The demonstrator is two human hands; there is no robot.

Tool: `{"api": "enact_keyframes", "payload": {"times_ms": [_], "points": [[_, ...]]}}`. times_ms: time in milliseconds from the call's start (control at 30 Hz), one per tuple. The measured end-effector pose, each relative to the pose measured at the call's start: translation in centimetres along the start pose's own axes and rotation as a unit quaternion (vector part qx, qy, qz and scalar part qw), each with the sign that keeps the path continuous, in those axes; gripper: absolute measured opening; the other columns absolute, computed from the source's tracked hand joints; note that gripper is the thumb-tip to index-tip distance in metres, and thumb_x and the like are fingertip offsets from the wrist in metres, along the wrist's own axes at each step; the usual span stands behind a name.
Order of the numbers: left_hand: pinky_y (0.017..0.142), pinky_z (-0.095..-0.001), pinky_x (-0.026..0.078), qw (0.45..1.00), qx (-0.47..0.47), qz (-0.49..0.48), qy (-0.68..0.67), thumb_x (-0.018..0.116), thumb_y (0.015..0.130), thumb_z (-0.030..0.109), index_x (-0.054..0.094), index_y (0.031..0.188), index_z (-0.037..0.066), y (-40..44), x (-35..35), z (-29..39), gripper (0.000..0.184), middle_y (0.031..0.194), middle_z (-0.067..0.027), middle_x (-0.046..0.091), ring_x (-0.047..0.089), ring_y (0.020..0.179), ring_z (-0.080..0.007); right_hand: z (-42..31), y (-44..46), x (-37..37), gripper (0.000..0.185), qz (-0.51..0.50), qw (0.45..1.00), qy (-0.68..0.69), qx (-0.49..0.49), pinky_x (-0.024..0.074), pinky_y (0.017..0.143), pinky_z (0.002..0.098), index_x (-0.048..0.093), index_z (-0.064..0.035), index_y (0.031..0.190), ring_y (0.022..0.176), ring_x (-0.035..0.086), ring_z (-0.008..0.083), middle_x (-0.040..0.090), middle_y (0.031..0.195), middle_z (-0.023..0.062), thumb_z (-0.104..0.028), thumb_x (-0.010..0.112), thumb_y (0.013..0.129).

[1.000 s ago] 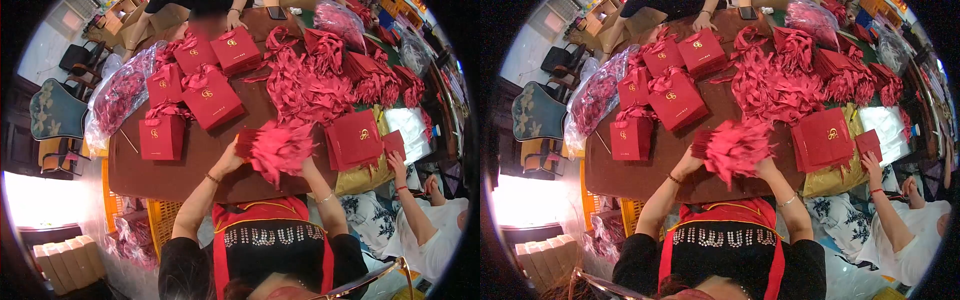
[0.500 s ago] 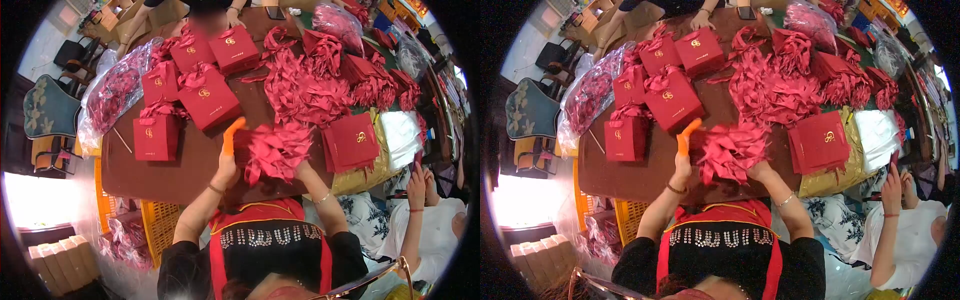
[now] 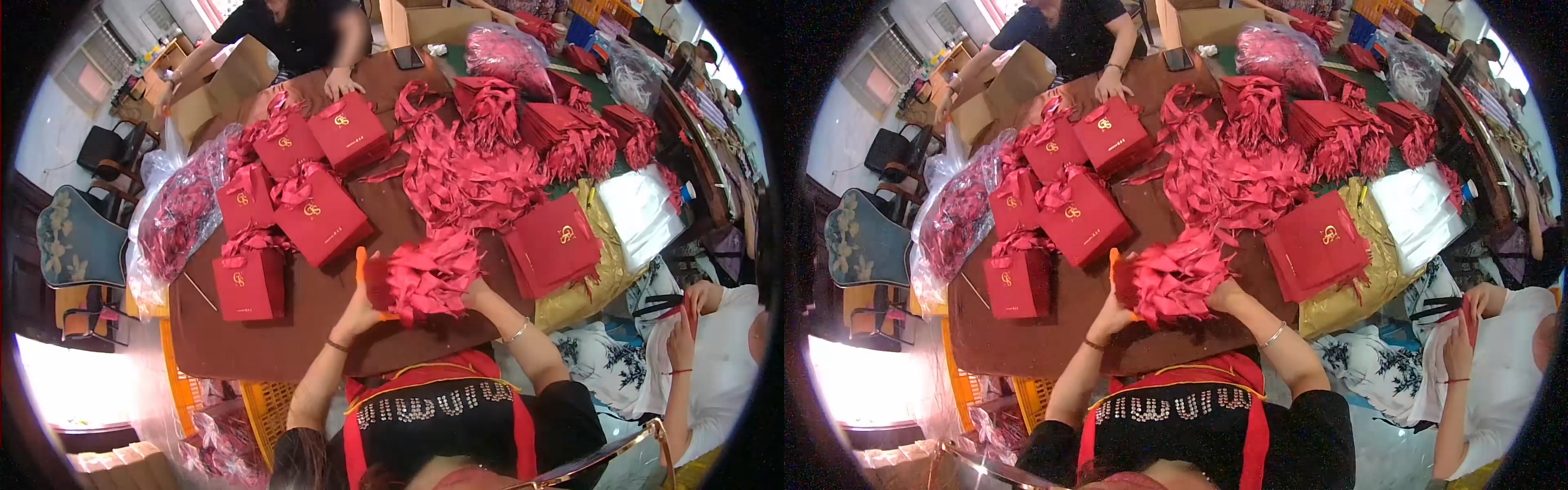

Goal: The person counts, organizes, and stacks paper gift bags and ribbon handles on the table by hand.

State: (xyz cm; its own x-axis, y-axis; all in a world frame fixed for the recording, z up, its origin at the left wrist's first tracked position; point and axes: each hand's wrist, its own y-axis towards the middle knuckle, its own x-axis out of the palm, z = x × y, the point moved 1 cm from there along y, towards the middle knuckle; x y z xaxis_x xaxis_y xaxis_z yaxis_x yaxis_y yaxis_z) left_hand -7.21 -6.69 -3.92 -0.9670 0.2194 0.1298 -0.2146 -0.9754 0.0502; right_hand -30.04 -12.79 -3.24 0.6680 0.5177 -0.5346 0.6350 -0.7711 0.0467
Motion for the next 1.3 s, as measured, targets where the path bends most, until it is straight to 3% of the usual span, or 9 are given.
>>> {"api": "enact_keyframes", "payload": {"times_ms": [133, 300, 400, 600, 667, 733, 867, 1100, 1300], "points": [[0.105, -0.0348, 0.025, 0.995, 0.078, 0.011, 0.056, 0.078, 0.061, 0.005, 0.013, 0.138, 0.006, 0.4, 0.9, 1.0, 0.101, 0.140, -0.0090, 0.025, 0.027, 0.128, -0.0206, -0.4, -0.5, -0.6, 0.053, 0.017, 0.996, -0.058, -0.060, 0.0319, 0.100, 0.0385, 0.049, -0.0069, 0.121, 0.116, 0.043, 0.0285, 0.047, 0.126, 0.0107, -0.031, 0.066, 0.077], [0.088, -0.0318, 0.043, 0.975, -0.017, 0.218, -0.031, 0.079, 0.058, 0.008, 0.037, 0.123, 0.003, -1.0, 1.9, 2.8, 0.078, 0.116, -0.0081, 0.050, 0.051, 0.104, -0.0179, -1.6, 1.4, -0.6, 0.056, -0.025, 0.866, 0.496, 0.062, 0.0313, 0.101, 0.0380, 0.048, -0.0040, 0.120, 0.117, 0.043, 0.0261, 0.048, 0.124, 0.0111, -0.024, 0.070, 0.073], [0.081, -0.0285, 0.046, 0.946, 0.102, 0.302, -0.060, 0.075, 0.062, 0.006, 0.042, 0.115, 0.003, -2.0, 2.1, 3.6, 0.062, 0.108, -0.0071, 0.054, 0.054, 0.097, -0.0163, -1.5, 3.5, -0.2, 0.059, -0.044, 0.987, 0.087, -0.132, 0.0316, 0.101, 0.0374, 0.047, -0.0041, 0.122, 0.119, 0.042, 0.0249, 0.046, 0.126, 0.0118, -0.016, 0.072, 0.069], [0.066, -0.0236, 0.046, 0.920, 0.006, 0.382, -0.088, 0.058, 0.075, -0.001, 0.049, 0.108, 0.004, -3.9, -1.4, 2.9, 0.034, 0.092, 0.0009, 0.054, 0.052, 0.076, -0.0091, -1.8, 7.3, 3.5, 0.043, -0.088, 0.926, 0.365, 0.022, 0.0408, 0.093, 0.0354, 0.052, -0.0032, 0.114, 0.103, 0.055, 0.0254, 0.058, 0.110, 0.0134, -0.005, 0.062, 0.071], [0.088, -0.0401, 0.045, 0.905, -0.029, 0.378, -0.191, 0.036, 0.093, 0.025, 0.045, 0.120, 0.006, -5.0, -3.5, -1.1, 0.034, 0.113, -0.0071, 0.052, 0.053, 0.101, -0.0226, -3.9, 8.0, 2.2, 0.032, -0.080, 0.968, -0.088, -0.222, 0.0446, 0.086, 0.0344, 0.057, -0.0056, 0.103, 0.088, 0.059, 0.0275, 0.062, 0.092, 0.0130, -0.009, 0.061, 0.072], [0.069, -0.0243, 0.047, 0.908, -0.008, 0.370, -0.198, 0.046, 0.083, -0.003, 0.054, 0.107, 0.004, -4.1, -3.3, 1.3, 0.027, 0.099, -0.0007, 0.056, 0.055, 0.081, -0.0111, -7.8, 10.7, -1.6, 0.029, -0.471, 0.863, -0.181, 0.022, 0.0438, 0.080, 0.0362, 0.058, -0.0087, 0.097, 0.080, 0.057, 0.0301, 0.062, 0.089, 0.0096, -0.023, 0.063, 0.072], [0.077, -0.0291, 0.047, 0.870, -0.108, 0.396, -0.274, 0.046, 0.081, -0.005, 0.052, 0.111, 0.002, -8.1, -6.3, -2.2, 0.032, 0.105, -0.0037, 0.056, 0.054, 0.092, -0.0134, -8.0, 15.8, -7.1, 0.036, -0.335, 0.938, 0.084, 0.028, 0.0381, 0.091, 0.0353, 0.055, -0.0044, 0.098, 0.098, 0.053, 0.0271, 0.058, 0.099, 0.0129, -0.027, 0.064, 0.072], [0.082, -0.0254, 0.042, 0.942, -0.130, 0.309, -0.032, 0.060, 0.074, -0.002, 0.052, 0.110, 0.004, -7.7, -6.2, -0.2, 0.038, 0.100, -0.0013, 0.058, 0.053, 0.091, -0.0106, 4.5, 23.6, -3.9, 0.020, 0.196, 0.834, -0.447, -0.257, 0.0356, 0.087, 0.0522, 0.053, -0.0091, 0.089, 0.092, 0.052, 0.0253, 0.054, 0.091, 0.0068, -0.021, 0.058, 0.074], [0.082, -0.0259, 0.043, 0.949, -0.132, 0.284, 0.028, 0.063, 0.073, 0.001, 0.051, 0.111, 0.002, -6.6, -5.0, 3.3, 0.040, 0.101, -0.0019, 0.058, 0.053, 0.091, -0.0111, 10.7, 26.2, -8.2, 0.013, 0.221, 0.800, -0.556, -0.038, 0.0378, 0.071, 0.0408, 0.054, -0.0105, 0.086, 0.085, 0.053, 0.0233, 0.055, 0.086, 0.0063, -0.013, 0.047, 0.075]]}}
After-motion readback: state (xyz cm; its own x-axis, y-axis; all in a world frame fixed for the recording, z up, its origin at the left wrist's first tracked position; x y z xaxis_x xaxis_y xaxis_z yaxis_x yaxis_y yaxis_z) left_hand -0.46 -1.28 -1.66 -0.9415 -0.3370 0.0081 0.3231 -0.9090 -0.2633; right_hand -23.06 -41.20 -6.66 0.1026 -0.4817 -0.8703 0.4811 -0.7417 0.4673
